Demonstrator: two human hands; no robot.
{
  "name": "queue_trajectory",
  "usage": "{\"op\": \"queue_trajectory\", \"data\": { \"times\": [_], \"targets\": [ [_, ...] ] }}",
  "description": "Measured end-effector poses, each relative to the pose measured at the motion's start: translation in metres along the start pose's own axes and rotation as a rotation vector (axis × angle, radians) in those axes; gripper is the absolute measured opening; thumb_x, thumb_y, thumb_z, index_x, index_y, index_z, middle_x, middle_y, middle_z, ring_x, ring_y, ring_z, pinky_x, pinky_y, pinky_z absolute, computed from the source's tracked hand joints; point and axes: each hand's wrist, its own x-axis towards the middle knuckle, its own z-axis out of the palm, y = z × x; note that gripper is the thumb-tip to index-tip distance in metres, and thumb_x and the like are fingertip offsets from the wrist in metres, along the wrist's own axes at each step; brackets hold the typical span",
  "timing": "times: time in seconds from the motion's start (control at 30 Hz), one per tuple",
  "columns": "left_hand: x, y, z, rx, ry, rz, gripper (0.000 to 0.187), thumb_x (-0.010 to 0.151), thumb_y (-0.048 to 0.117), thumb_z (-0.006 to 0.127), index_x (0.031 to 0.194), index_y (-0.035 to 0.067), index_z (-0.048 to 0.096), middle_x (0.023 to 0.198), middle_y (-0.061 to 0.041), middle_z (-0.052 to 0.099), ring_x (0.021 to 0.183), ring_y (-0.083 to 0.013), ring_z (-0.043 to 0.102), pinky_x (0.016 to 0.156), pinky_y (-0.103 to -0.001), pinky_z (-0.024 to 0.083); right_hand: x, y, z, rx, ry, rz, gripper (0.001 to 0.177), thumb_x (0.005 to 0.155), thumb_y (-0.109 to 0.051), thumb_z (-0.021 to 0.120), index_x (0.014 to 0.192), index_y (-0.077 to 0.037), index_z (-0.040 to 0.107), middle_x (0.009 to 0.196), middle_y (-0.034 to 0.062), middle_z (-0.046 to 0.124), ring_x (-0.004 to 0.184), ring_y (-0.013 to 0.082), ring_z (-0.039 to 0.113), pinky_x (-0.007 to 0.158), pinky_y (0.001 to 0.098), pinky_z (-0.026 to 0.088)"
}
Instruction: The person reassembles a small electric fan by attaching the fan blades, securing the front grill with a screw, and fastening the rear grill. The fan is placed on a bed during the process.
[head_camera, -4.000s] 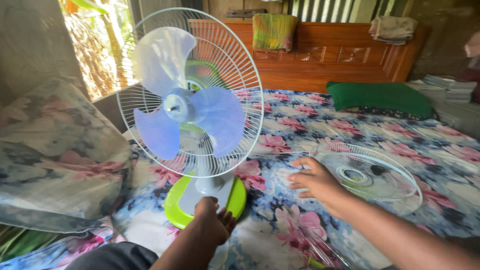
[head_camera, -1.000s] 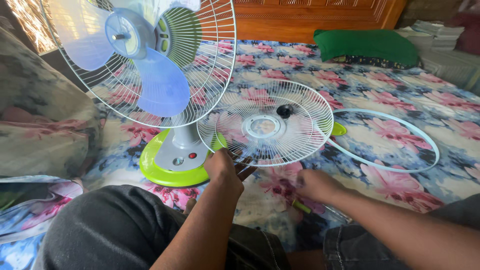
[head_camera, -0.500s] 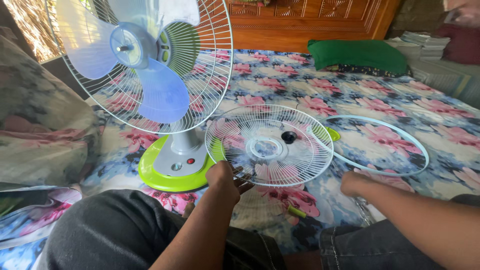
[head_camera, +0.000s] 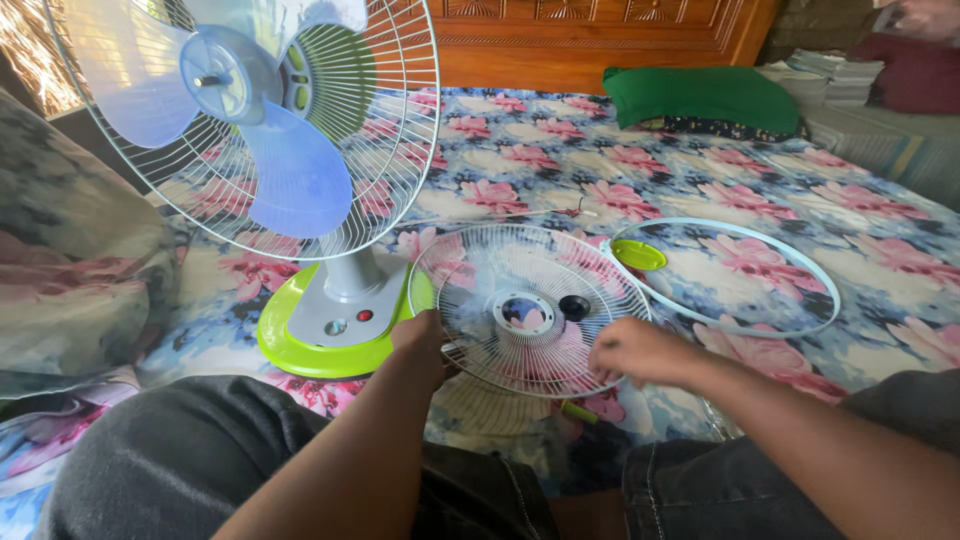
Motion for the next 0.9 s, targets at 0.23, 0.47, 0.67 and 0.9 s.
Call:
{"op": "queue_trajectory", "data": {
  "times": [0.23, 0.47, 0.67, 0.9],
  "targets": [
    [0.007, -0.004, 0.002, -0.006, 0.019, 0.127, 0.023, 0.089, 0.008, 0.062, 0.109, -0.002, 0.063, 0.096, -0.014, 0.065, 0.076, -0.0286, 0.066, 0.059, -0.045, 0.058, -0.055, -0.077, 0.011, -0.161, -0.005, -0.087, 0.023, 0.086, -0.021, 0.064, 0.079, -0.004, 0.078, 0.065, 0.0092, 0.078, 0.057, 0.0189, 0.076, 0.063, 0.0330, 0.062],
    [0.007, -0.008, 0.004, 0.049, 0.044, 0.163, 0.031, 0.089, 0.004, 0.059, 0.118, -0.002, 0.066, 0.101, -0.016, 0.069, 0.077, -0.0299, 0.070, 0.058, -0.043, 0.059, -0.064, -0.080, 0.012, -0.165, -0.018, -0.003, 0.015, 0.085, -0.017, 0.066, 0.083, -0.006, 0.076, 0.065, 0.0078, 0.078, 0.059, 0.0196, 0.078, 0.063, 0.0334, 0.062],
    [-0.022, -0.001, 0.008, 0.161, 0.231, 0.262, 0.044, 0.090, 0.007, 0.063, 0.134, 0.004, 0.064, 0.117, -0.019, 0.072, 0.088, -0.0290, 0.075, 0.066, -0.039, 0.064, -0.051, -0.057, 0.035, -0.383, 0.094, -0.061, 0.019, 0.077, -0.025, 0.078, 0.089, -0.010, 0.075, 0.088, 0.0119, 0.076, 0.089, 0.0297, 0.074, 0.081, 0.0416, 0.057],
    [-0.050, 0.014, 0.010, -0.038, 0.240, 0.204, 0.054, 0.087, 0.009, 0.070, 0.140, 0.010, 0.056, 0.120, -0.016, 0.069, 0.092, -0.0282, 0.074, 0.068, -0.040, 0.067, -0.036, -0.042, 0.055, -0.436, -0.038, -0.244, 0.030, 0.076, -0.022, 0.077, 0.104, -0.013, 0.071, 0.105, 0.0132, 0.074, 0.099, 0.0311, 0.069, 0.083, 0.0453, 0.055]
  ]
}}
